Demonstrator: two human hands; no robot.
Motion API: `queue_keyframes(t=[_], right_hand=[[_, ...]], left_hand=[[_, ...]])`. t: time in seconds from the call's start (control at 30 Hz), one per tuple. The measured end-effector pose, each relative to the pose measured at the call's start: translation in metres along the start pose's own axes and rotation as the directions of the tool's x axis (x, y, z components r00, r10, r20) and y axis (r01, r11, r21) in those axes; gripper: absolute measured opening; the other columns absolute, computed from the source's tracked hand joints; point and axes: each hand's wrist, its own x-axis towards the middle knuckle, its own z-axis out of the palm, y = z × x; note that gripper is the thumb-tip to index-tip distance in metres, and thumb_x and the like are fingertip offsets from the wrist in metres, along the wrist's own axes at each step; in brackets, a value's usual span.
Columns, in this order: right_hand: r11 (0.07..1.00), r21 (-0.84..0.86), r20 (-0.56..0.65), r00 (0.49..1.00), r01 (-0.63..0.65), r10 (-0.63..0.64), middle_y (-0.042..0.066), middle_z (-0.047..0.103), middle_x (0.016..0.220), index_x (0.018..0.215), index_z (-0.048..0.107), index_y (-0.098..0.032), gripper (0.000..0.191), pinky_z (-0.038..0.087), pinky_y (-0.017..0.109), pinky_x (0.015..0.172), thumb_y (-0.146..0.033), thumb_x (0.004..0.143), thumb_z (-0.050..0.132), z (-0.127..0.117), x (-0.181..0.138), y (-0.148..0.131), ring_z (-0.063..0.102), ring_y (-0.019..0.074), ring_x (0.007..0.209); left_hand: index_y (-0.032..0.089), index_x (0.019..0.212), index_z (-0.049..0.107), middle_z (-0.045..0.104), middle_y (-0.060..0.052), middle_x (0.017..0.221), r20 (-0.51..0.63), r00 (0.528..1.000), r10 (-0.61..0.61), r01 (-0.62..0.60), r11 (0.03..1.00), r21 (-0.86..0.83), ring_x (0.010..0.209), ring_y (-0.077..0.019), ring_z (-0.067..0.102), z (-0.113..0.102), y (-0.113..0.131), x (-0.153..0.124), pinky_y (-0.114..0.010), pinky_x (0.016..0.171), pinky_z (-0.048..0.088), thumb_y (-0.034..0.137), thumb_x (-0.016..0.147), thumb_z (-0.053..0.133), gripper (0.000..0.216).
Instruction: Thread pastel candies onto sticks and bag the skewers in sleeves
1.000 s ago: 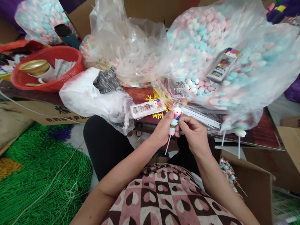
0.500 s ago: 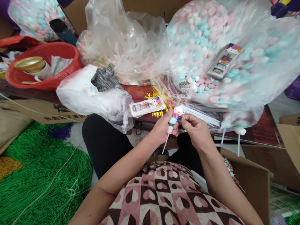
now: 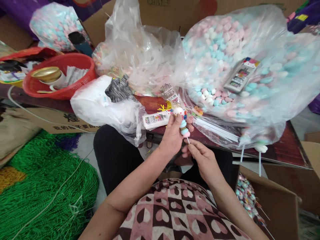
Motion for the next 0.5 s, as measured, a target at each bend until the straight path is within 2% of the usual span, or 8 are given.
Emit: queue_keyframes(t=[0.13, 0.27, 0.4, 0.5], right_hand=[[0.997, 0.071, -0.075, 0.997, 0.034, -0.029, -0.004, 0.056, 0.055, 0.096, 0.074, -0.021, 0.027, 0.037, 0.022, 0.046, -0.042, 0.08, 0.072, 0.0, -0.001, 0.0, 0.047, 0.0092, 0.049], [0.995, 0.013, -0.075, 0.993, 0.094, -0.093, -0.004, 0.054, 0.051, 0.092, 0.075, -0.021, 0.025, 0.034, 0.023, 0.044, -0.041, 0.079, 0.073, -0.013, 0.0, -0.003, 0.044, 0.0098, 0.046], [0.98, -0.129, -0.082, 0.984, 0.15, -0.161, -0.003, 0.054, 0.052, 0.092, 0.075, -0.021, 0.025, 0.035, 0.024, 0.044, -0.043, 0.08, 0.071, -0.02, -0.003, -0.003, 0.045, 0.0108, 0.047], [0.957, -0.206, -0.099, 0.968, 0.206, -0.23, -0.003, 0.053, 0.054, 0.093, 0.075, -0.022, 0.024, 0.035, 0.024, 0.046, -0.042, 0.083, 0.069, -0.02, -0.006, -0.003, 0.045, 0.0108, 0.048]], left_hand=[[0.022, 0.092, 0.054, 0.066, 0.0, 0.088, 0.02, 0.998, -0.068, 0.067, 0.998, 0.014, 0.075, -0.0133, 0.066, -0.004, 0.006, -0.003, -0.021, 0.058, 0.048, 0.046, 0.076, 0.073, 0.035], [0.021, 0.093, 0.058, 0.067, 0.0, 0.085, 0.015, 1.0, 0.002, -0.002, 1.0, -0.019, 0.08, -0.0147, 0.067, -0.003, 0.029, 0.007, -0.027, 0.074, 0.052, 0.041, 0.076, 0.074, 0.032], [0.022, 0.102, 0.059, 0.066, 0.002, 0.075, 0.033, 0.999, 0.032, -0.033, 0.999, 0.023, 0.075, -0.016, 0.067, 0.004, 0.044, 0.013, -0.032, 0.077, 0.052, 0.031, 0.075, 0.075, 0.033], [0.019, 0.089, 0.061, 0.058, 0.005, 0.062, -0.036, 0.999, 0.028, -0.028, 1.0, -0.005, 0.065, -0.0132, 0.063, 0.007, 0.041, 0.011, -0.031, 0.075, 0.052, 0.022, 0.076, 0.069, 0.016]])
